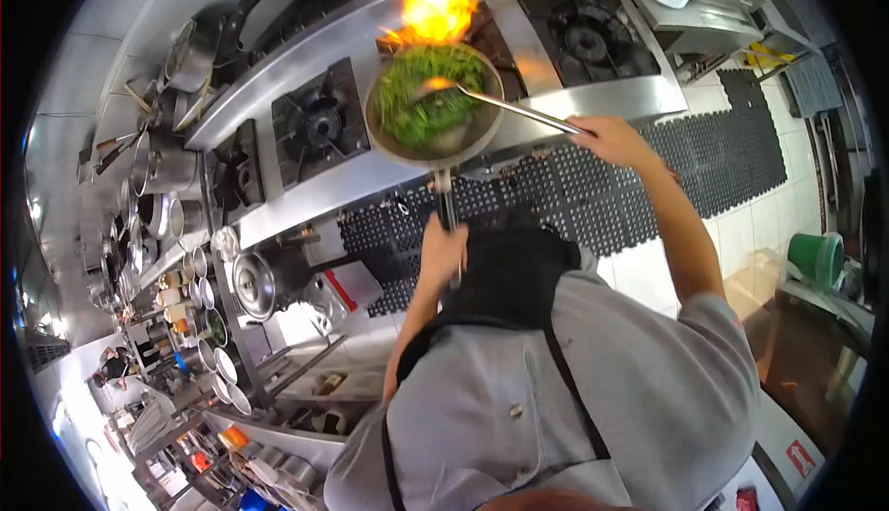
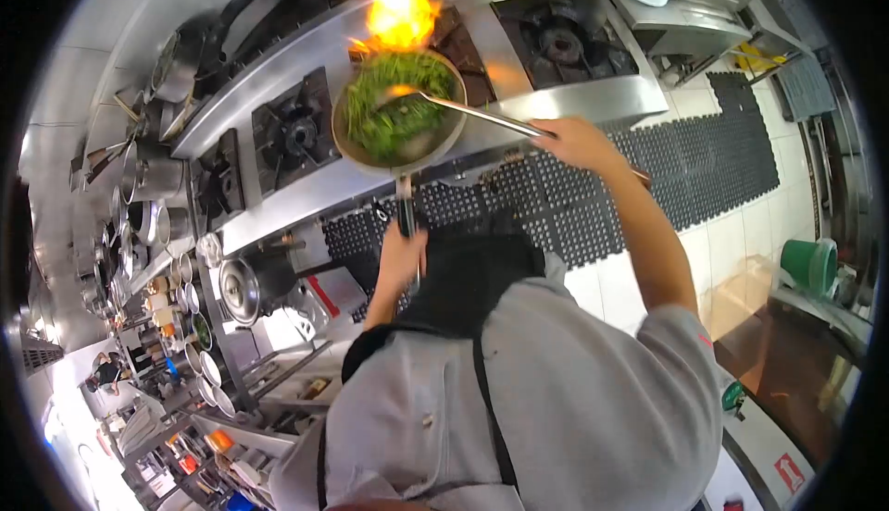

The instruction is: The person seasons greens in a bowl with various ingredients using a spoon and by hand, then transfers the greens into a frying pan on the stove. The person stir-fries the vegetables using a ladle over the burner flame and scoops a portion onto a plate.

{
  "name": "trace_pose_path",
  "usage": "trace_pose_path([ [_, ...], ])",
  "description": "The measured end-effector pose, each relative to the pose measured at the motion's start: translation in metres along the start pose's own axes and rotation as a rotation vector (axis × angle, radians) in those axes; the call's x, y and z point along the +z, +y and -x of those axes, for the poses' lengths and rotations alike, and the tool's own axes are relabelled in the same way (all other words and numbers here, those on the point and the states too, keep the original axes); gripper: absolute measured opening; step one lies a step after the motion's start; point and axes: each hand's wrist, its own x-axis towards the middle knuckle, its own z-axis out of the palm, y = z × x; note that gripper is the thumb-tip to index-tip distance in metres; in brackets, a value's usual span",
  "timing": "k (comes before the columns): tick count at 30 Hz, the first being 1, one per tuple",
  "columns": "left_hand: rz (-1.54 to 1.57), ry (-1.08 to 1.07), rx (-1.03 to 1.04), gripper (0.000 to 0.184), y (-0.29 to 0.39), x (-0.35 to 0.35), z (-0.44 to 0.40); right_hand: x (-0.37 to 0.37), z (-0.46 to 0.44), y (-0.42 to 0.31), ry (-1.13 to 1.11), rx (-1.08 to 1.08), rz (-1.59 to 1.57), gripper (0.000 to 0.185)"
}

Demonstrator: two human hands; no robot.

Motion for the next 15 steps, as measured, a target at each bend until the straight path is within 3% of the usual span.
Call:
trace_pose_path([
  [1,-0.076,-0.002,0.038,0.017,-0.006,-0.005,0.009,0.0,0.015,0.013,0.108,-0.234,0.087,0.043],
  [2,-0.058,-0.036,-0.017,0.017,-0.039,-0.009,0.012,-0.006,0.01,-0.001,0.085,-0.233,0.08,0.043],
  [4,0.052,-0.032,-0.092,0.023,0.013,-0.008,-0.015,-0.014,-0.016,-0.062,-0.14,0.294,0.064,0.044],
  [5,0.047,-0.017,-0.082,0.023,-0.004,-0.003,-0.042,0.003,-0.027,-0.062,-0.125,0.254,0.03,0.043],
  [8,-0.03,0.037,0.035,0.017,0.001,0.004,-0.009,-0.002,-0.015,-0.029,-0.224,0.156,0.003,0.04],
  [9,0.01,0.009,-0.069,0.014,0.004,0.001,0.01,-0.017,-0.004,-0.012,-0.148,0.009,0.078,0.037],
  [10,0.046,-0.014,-0.174,0.011,0.007,-0.001,0.028,-0.027,-0.004,-0.027,-0.158,0.009,0.076,0.037],
  [12,0.019,-0.035,-0.095,0.011,0.007,-0.003,0.002,-0.043,-0.005,-0.054,-0.257,0.321,0.048,0.038],
  [14,0.065,-0.066,-0.101,0.019,0.009,0.005,-0.031,-0.001,-0.021,-0.056,-0.081,0.208,0.029,0.035],
  [15,-0.002,-0.046,-0.071,0.021,0.005,0.007,-0.028,0.008,-0.018,-0.05,-0.166,0.218,0.006,0.036],
])
